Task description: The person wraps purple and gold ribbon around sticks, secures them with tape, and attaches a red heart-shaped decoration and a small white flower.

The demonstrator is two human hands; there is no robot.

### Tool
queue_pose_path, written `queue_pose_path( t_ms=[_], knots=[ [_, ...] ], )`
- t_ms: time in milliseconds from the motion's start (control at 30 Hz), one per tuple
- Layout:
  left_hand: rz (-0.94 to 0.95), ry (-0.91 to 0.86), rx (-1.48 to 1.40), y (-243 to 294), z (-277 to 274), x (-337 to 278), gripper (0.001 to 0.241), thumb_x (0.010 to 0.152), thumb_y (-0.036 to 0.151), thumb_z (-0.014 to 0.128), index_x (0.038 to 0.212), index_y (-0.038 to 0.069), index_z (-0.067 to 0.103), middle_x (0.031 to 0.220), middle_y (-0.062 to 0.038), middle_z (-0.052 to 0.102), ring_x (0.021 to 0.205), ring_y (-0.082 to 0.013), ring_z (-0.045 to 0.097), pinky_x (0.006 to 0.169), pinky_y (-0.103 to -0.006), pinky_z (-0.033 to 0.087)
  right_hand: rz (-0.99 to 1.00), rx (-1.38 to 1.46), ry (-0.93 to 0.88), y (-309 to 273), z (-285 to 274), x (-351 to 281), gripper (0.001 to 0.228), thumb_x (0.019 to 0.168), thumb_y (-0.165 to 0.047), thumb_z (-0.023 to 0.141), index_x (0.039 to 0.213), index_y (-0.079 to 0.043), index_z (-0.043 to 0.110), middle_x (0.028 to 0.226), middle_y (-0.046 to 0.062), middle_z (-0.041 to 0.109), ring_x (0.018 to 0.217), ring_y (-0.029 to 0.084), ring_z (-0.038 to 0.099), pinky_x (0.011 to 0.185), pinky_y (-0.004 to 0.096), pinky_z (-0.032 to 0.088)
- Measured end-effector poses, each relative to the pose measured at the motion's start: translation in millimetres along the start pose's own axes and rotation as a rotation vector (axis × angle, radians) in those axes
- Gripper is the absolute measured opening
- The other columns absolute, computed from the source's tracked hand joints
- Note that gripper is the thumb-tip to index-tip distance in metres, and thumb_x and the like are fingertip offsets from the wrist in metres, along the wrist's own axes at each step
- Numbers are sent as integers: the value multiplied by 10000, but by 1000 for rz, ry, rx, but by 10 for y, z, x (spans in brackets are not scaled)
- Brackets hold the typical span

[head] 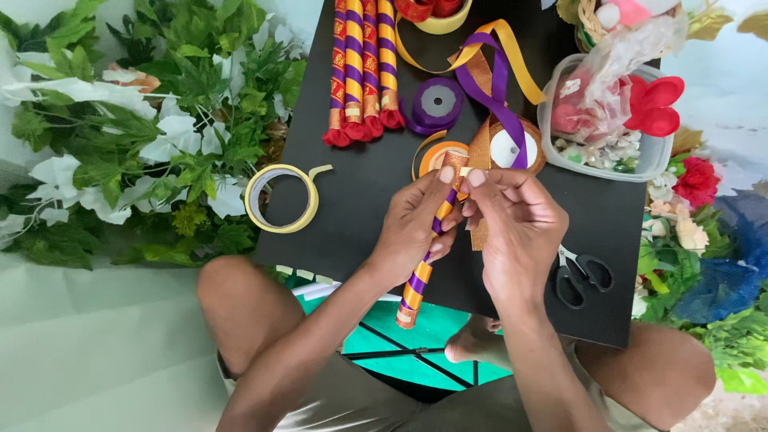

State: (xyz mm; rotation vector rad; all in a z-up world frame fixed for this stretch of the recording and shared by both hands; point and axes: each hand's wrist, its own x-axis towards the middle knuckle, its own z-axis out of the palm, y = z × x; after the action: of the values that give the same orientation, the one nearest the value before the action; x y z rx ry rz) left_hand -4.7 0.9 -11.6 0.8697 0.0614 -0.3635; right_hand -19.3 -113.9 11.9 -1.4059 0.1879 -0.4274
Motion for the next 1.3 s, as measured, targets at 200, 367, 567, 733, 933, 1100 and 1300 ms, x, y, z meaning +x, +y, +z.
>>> queue_pose_path(
  t_ms=[200,367,567,733,933,1100,1300],
  knots=[
    [11,7,32,-96,-70,35,383,1217,389,582,1117,33,680,688,-23,428,400,-80,480,318,-230,423,-16,-47,11,145,-19,-4,133,1066,-47,867,1025,44,779,864,152,764,702,106,678,565,257,564],
    [23,7,26,-49,-6,15,367,1212,376,599,1111,37,695,684,-38,439,399,-90,487,316,-244,431,-12,-32,19,212,-52,32,140,1068,-35,865,1010,52,771,803,143,716,661,145,700,568,271,568],
    [26,-11,7,-35,5,17,355,1213,361,598,1100,36,688,678,-24,457,398,-76,496,311,-230,431,-15,-32,24,264,-45,39,170,1066,-41,875,969,43,762,719,119,652,594,180,730,549,265,546],
    [24,-13,10,-69,-39,24,348,1207,361,612,1103,40,698,679,-48,477,397,-92,504,321,-249,453,-13,-21,34,225,-17,19,186,1067,-43,882,959,44,758,714,121,636,589,197,740,556,279,552],
    [19,-7,8,-41,10,11,336,1197,358,631,1100,47,713,671,-42,500,393,-86,526,341,-231,478,-3,-19,48,277,-34,43,194,1060,-48,889,944,39,761,705,106,630,576,196,743,559,275,546],
    [5,12,-14,-90,-19,39,310,1188,323,653,1094,33,708,669,-74,498,386,-113,520,318,-255,453,2,-2,55,248,-30,52,212,1052,-37,897,918,40,753,699,117,635,553,208,734,541,297,562],
    [14,6,6,-50,-11,0,309,1178,320,667,1101,23,702,683,-76,502,392,-113,529,346,-248,477,-36,-19,49,122,50,-10,219,1045,-45,908,916,48,757,705,98,624,566,186,731,544,298,584]
  ],
)
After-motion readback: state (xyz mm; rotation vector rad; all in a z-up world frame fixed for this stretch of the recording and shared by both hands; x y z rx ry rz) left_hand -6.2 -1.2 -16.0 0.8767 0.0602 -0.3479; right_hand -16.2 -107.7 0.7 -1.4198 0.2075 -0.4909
